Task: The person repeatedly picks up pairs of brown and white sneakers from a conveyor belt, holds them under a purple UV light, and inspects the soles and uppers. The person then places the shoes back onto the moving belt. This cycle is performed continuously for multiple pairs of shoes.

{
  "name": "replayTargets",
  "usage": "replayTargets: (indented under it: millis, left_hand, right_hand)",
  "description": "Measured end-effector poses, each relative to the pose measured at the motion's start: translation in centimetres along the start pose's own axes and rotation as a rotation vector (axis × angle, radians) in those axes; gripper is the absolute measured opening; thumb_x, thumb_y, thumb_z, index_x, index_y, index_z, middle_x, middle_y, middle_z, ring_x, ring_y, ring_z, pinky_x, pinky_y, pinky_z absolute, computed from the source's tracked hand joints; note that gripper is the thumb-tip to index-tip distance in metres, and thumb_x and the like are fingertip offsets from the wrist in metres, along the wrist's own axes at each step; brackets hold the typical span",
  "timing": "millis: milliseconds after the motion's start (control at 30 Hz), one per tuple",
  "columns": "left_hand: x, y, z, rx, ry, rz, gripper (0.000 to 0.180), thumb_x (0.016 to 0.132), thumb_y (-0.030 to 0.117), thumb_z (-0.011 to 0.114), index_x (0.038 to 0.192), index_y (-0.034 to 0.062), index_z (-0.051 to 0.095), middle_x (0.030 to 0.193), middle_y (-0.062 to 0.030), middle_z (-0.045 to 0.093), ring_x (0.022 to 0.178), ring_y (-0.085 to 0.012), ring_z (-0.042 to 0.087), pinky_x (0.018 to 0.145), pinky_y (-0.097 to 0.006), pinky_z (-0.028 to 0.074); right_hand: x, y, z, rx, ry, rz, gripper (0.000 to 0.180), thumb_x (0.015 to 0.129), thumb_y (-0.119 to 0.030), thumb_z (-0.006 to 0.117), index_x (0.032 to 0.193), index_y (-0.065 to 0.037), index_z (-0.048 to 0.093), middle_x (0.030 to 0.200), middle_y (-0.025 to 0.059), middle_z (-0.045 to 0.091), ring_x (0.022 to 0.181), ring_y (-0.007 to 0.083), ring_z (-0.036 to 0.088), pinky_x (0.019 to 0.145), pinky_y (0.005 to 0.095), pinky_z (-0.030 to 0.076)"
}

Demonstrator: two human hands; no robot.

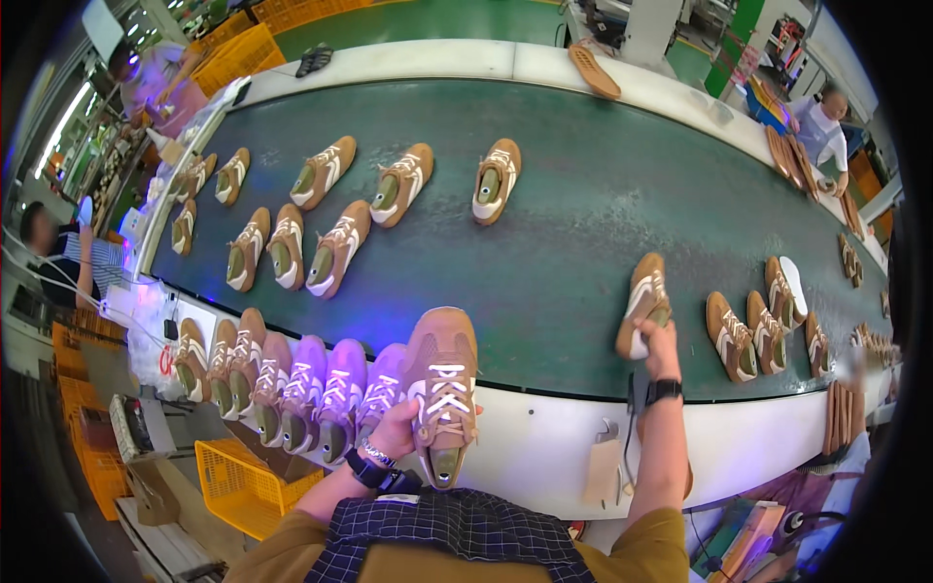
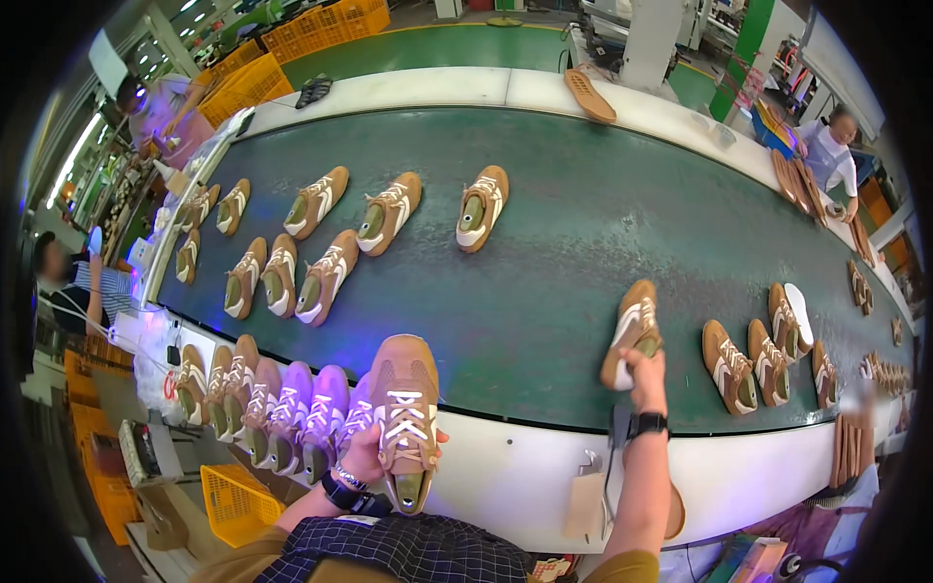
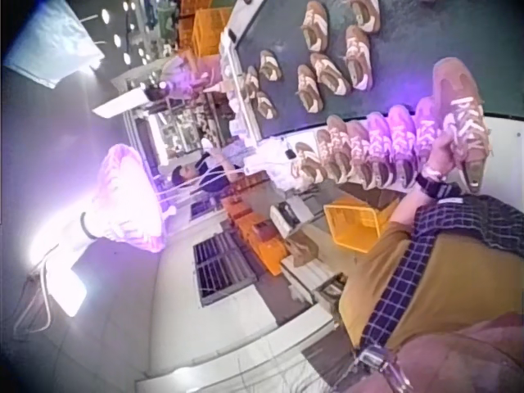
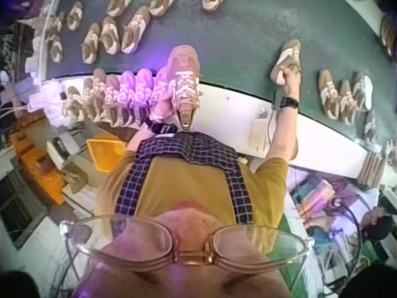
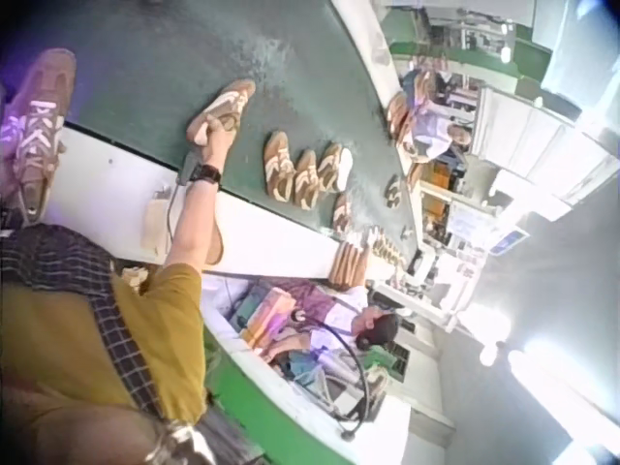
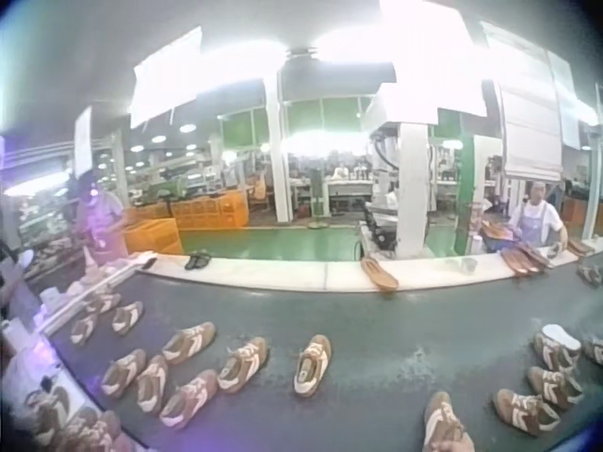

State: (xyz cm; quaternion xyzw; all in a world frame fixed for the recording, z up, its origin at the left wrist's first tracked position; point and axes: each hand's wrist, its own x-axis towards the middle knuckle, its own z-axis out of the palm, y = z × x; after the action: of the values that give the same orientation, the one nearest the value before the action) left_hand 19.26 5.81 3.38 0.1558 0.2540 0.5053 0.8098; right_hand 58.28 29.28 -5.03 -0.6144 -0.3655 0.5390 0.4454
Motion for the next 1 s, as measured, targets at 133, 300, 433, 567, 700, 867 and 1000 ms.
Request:
replayTargets:
  millis: [133, 300, 433, 567, 700, 867, 1000]
  left_hand:
    - [-1.1, 1.0, -0.2, 0.009, -0.076, -0.001, 0.091, 0.068, 0.051, 0.072, 0.135, 0.0043, 0.033, 0.125, -0.0311, 0.046, 0.104, -0.037, 0.057, 0.084, -0.046, 0.051]
    - [-2.7, 2.2, -0.3, -0.028, -0.158, 0.009, 0.093, 0.068, 0.051, 0.071, 0.135, 0.002, 0.032, 0.131, -0.0299, 0.04, 0.114, -0.038, 0.05, 0.083, -0.049, 0.051]
    - [-4.9, 2.4, 0.2, -0.074, -0.144, 0.1, 0.087, 0.073, 0.053, 0.064, 0.136, 0.0022, 0.031, 0.132, -0.0213, 0.043, 0.115, -0.0368, 0.049, 0.093, -0.051, 0.044]
    - [-7.2, 1.0, -6.4, -0.025, 0.045, 0.119, 0.084, 0.075, 0.056, 0.058, 0.134, 0.0025, 0.034, 0.13, -0.0182, 0.046, 0.114, -0.0363, 0.05, 0.095, -0.052, 0.042]
    - [-9.0, 2.3, -6.6, 0.068, 0.151, 0.043, 0.082, 0.076, 0.056, 0.057, 0.134, 0.0029, 0.035, 0.129, -0.0175, 0.047, 0.113, -0.0352, 0.051, 0.096, -0.05, 0.041]
    - [-10.0, 2.6, -7.2, 0.163, 0.243, 0.007, 0.079, 0.077, 0.057, 0.054, 0.133, 0.0033, 0.037, 0.127, -0.0167, 0.049, 0.112, -0.0339, 0.051, 0.097, -0.048, 0.041]
    - [-10.8, 2.3, -8.1, 0.203, 0.281, -0.01, 0.077, 0.078, 0.057, 0.052, 0.132, 0.0036, 0.038, 0.126, -0.016, 0.05, 0.112, -0.0328, 0.052, 0.097, -0.047, 0.041]
  right_hand:
    - [-10.9, 1.2, 4.4, 0.42, -0.287, 0.242, 0.053, 0.07, -0.006, 0.068, 0.119, -0.001, 0.049, 0.11, 0.0082, 0.059, 0.097, 0.0197, 0.059, 0.086, 0.0332, 0.048]
    - [-23.7, -0.9, 10.7, 0.424, -0.521, 0.112, 0.074, 0.064, -0.011, 0.072, 0.13, -0.001, 0.04, 0.118, 0.0075, 0.054, 0.108, 0.0184, 0.053, 0.092, 0.0317, 0.043]
    - [-29.3, -2.5, 13.8, 0.217, -0.559, -0.082, 0.073, 0.061, -0.011, 0.077, 0.124, -0.003, 0.042, 0.111, 0.0045, 0.052, 0.103, 0.0146, 0.049, 0.091, 0.0285, 0.039]
    - [-32.3, -3.7, 15.9, 0.096, -0.553, -0.193, 0.069, 0.061, -0.011, 0.078, 0.119, -0.003, 0.041, 0.11, 0.0051, 0.05, 0.102, 0.0145, 0.049, 0.09, 0.0291, 0.039]
    - [-34.7, -4.8, 17.3, 0.078, -0.588, -0.351, 0.072, 0.06, -0.015, 0.08, 0.118, -0.003, 0.038, 0.11, 0.0067, 0.05, 0.104, 0.0156, 0.049, 0.091, 0.0307, 0.039]
    - [-34.4, -3.1, 19.9, 0.685, -0.585, -0.202, 0.056, 0.087, -0.038, 0.052, 0.127, -0.002, 0.036, 0.117, 0.0153, 0.053, 0.106, 0.026, 0.055, 0.093, 0.0407, 0.045]
    - [-34.4, 0.8, 20.9, 0.69, -0.756, 0.167, 0.063, 0.085, -0.043, 0.055, 0.131, -0.004, 0.038, 0.125, 0.0143, 0.05, 0.112, 0.0275, 0.052, 0.097, 0.0422, 0.042]
